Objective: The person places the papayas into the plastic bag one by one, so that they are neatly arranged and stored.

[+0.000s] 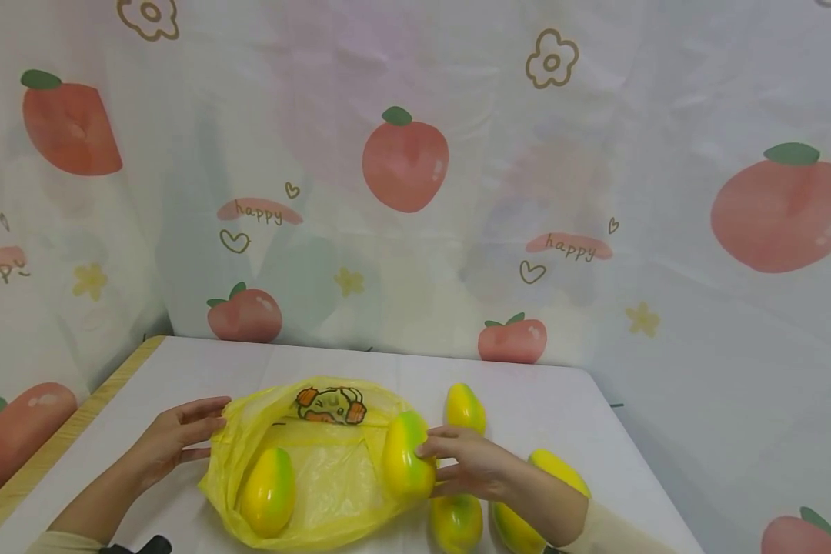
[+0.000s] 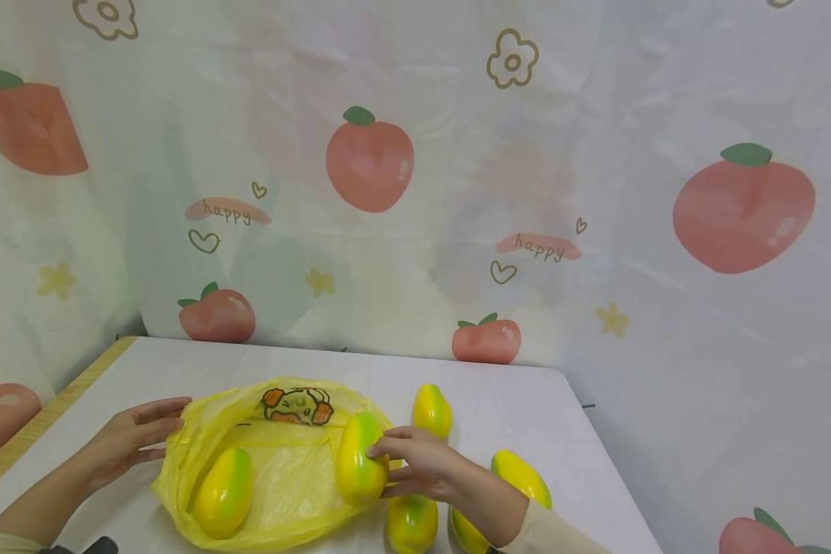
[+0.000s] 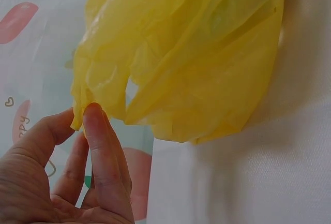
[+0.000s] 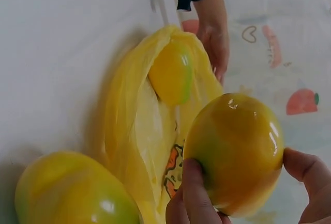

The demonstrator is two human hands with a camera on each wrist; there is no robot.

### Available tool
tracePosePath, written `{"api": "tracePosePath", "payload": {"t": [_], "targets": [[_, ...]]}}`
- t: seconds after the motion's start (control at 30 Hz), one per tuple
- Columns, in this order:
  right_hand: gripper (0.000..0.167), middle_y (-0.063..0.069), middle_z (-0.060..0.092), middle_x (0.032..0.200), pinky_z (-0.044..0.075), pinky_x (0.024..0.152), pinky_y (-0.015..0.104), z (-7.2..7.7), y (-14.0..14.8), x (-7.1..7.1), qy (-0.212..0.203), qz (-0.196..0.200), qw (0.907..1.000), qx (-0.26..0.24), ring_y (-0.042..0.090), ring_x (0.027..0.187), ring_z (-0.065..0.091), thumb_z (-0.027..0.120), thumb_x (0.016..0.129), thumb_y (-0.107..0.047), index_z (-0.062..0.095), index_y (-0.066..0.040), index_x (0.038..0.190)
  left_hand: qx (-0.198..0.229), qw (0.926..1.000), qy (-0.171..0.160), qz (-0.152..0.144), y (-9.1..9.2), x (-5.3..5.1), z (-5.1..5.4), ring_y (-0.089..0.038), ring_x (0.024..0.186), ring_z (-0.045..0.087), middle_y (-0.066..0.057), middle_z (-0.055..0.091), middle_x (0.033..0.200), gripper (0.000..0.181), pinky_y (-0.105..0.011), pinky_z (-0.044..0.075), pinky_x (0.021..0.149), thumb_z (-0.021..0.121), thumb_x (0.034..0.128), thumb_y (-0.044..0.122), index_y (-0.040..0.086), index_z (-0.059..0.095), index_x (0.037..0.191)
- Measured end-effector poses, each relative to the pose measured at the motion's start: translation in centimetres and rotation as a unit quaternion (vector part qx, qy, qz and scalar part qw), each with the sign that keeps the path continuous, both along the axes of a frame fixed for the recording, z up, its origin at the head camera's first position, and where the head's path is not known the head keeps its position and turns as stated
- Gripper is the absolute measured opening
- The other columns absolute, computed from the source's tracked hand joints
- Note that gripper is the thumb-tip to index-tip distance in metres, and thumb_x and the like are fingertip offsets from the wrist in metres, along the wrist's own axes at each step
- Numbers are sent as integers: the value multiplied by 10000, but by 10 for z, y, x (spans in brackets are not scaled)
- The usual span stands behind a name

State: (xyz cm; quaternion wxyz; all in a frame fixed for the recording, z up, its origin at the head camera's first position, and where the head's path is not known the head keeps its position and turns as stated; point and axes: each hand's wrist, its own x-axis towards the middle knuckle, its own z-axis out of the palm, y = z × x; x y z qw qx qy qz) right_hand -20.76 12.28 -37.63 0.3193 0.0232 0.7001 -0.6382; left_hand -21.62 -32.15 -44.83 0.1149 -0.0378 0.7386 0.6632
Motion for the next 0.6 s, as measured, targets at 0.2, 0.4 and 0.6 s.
{"api": "tracePosePath", "payload": {"t": [0.2,0.4,0.6], "targets": [[754,315,430,1384,522,933,560,-2,-12,1,-70,-13,10000,11,424,1146,582,670,885,-141,257,136,1452,35,10000,9,-3,0,-1,-1,-48,983,650,75,603,1243,628,-348,585,862,640,966,270,13,394,1484],[740,309,448,1359,525,925,563,-8,-23,2,-112,83,9999,47,392,1091,614,675,881,-133,280,135,1447,-39,10000,0,18,1,-2,-2,-52,976,645,77,606,1217,630,-340,586,858,645,962,277,13,400,1480],[679,247,507,1279,530,933,546,-12,-33,3,-253,112,9995,171,352,1019,631,682,874,-138,353,113,1411,17,10000,-7,28,2,-1,-2,-56,973,651,80,612,1207,625,-348,587,857,649,960,272,14,408,1475]]}}
